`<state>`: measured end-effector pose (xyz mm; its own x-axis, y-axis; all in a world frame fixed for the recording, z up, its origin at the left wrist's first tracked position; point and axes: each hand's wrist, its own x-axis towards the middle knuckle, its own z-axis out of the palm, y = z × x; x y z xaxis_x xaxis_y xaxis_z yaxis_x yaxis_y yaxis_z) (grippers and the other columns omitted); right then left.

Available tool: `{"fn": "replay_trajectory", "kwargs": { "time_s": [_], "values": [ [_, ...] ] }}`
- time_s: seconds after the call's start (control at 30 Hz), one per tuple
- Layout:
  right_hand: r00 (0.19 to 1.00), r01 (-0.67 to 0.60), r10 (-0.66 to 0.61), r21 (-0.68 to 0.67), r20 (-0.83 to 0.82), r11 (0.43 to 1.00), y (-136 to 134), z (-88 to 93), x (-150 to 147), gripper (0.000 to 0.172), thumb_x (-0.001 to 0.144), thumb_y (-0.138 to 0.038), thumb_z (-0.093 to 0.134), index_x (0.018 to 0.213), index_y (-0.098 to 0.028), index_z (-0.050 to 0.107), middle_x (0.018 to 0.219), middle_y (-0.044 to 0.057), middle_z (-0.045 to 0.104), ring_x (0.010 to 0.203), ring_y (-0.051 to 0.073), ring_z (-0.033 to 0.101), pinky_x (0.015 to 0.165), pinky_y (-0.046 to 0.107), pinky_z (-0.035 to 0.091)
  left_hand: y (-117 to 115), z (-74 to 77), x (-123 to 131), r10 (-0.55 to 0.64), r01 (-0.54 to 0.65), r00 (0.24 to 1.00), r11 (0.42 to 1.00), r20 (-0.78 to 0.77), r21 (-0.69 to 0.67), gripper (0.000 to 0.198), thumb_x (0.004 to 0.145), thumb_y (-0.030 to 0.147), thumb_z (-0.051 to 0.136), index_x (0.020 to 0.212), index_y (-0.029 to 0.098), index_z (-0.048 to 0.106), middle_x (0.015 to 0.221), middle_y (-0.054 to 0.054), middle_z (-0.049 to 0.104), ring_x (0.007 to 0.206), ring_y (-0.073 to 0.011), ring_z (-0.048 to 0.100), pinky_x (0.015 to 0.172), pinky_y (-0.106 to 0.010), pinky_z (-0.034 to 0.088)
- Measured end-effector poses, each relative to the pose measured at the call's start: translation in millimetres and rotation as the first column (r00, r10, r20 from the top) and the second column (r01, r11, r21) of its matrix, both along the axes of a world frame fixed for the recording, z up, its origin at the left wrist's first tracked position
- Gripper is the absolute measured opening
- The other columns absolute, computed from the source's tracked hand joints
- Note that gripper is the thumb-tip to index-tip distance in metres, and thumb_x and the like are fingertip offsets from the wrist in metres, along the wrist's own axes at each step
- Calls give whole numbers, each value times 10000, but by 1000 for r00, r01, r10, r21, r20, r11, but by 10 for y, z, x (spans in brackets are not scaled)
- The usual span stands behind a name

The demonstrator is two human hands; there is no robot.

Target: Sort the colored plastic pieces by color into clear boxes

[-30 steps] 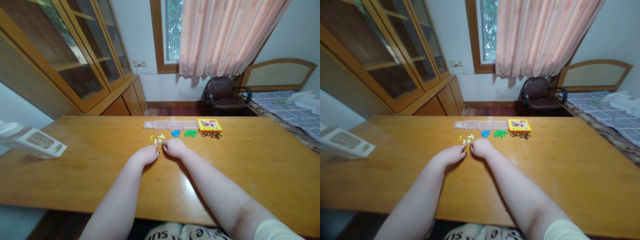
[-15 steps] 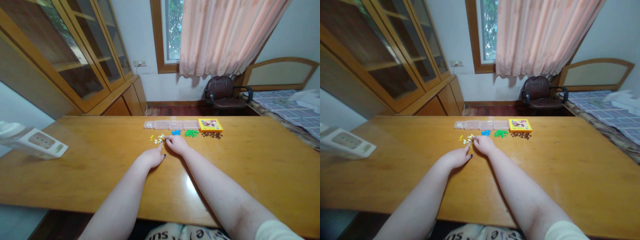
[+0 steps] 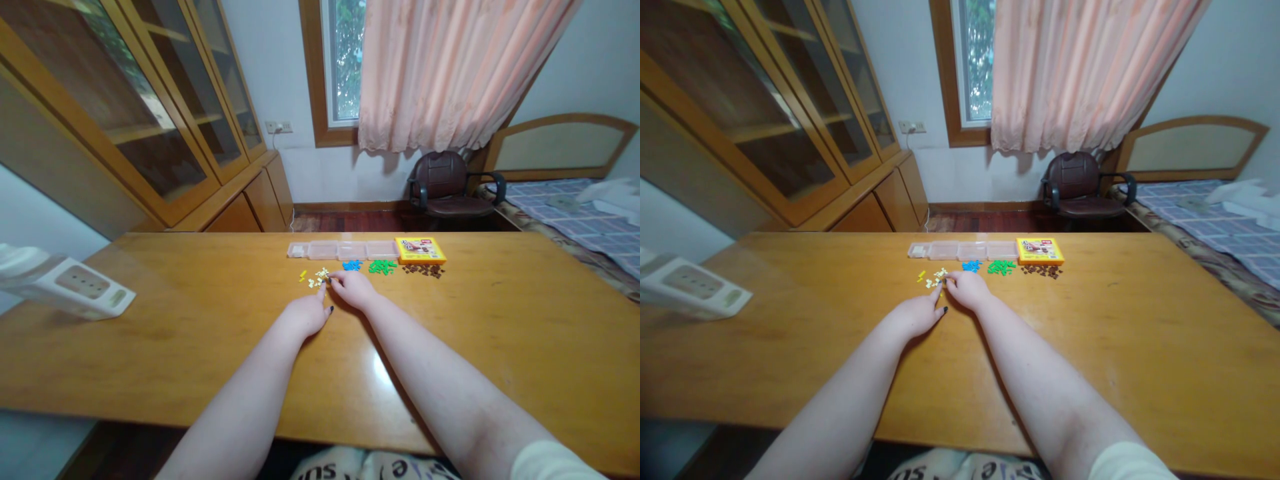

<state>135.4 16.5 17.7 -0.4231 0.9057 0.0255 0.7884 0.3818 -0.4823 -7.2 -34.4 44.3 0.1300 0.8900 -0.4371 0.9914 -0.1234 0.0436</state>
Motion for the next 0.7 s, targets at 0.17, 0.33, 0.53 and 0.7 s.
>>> {"fn": "replay_trajectory", "kwargs": {
  "time_s": [0.17,0.33,0.53,0.7],
  "values": [
    [1000,-1,1,14,-26,1000,12,-24,-3,374,915,-319,382,1167,-250,650,1119,28,690,985,181,635,837,255,458,13,-2,-22,-30,30,1000,1000,0,4,632,897,410,351,1466,169,220,1209,-196,610,1078,-314,606,871,-412,469],
    [999,2,-1,19,-32,1000,24,-44,-1,369,911,-315,391,1160,-255,655,1101,27,697,967,186,641,824,261,464,-40,58,-15,9,-10,1000,999,-17,-53,695,886,440,372,1473,121,180,1235,-208,591,1101,-327,592,904,-421,460],
    [999,5,-4,24,-32,1000,36,-67,-8,363,911,-309,397,1158,-256,659,1116,25,692,978,183,638,842,256,457,-53,120,-6,79,-85,995,991,-66,-100,726,889,458,374,1457,45,190,1270,-244,550,1139,-338,565,933,-419,445],
    [999,3,-2,15,-38,1000,28,-57,-6,361,913,-310,399,1159,-259,659,1123,25,690,993,184,634,856,259,455,-43,119,-42,142,-143,988,990,-56,-12,695,878,441,404,1424,32,270,1218,-245,587,1107,-341,582,901,-417,463]
  ]
}}
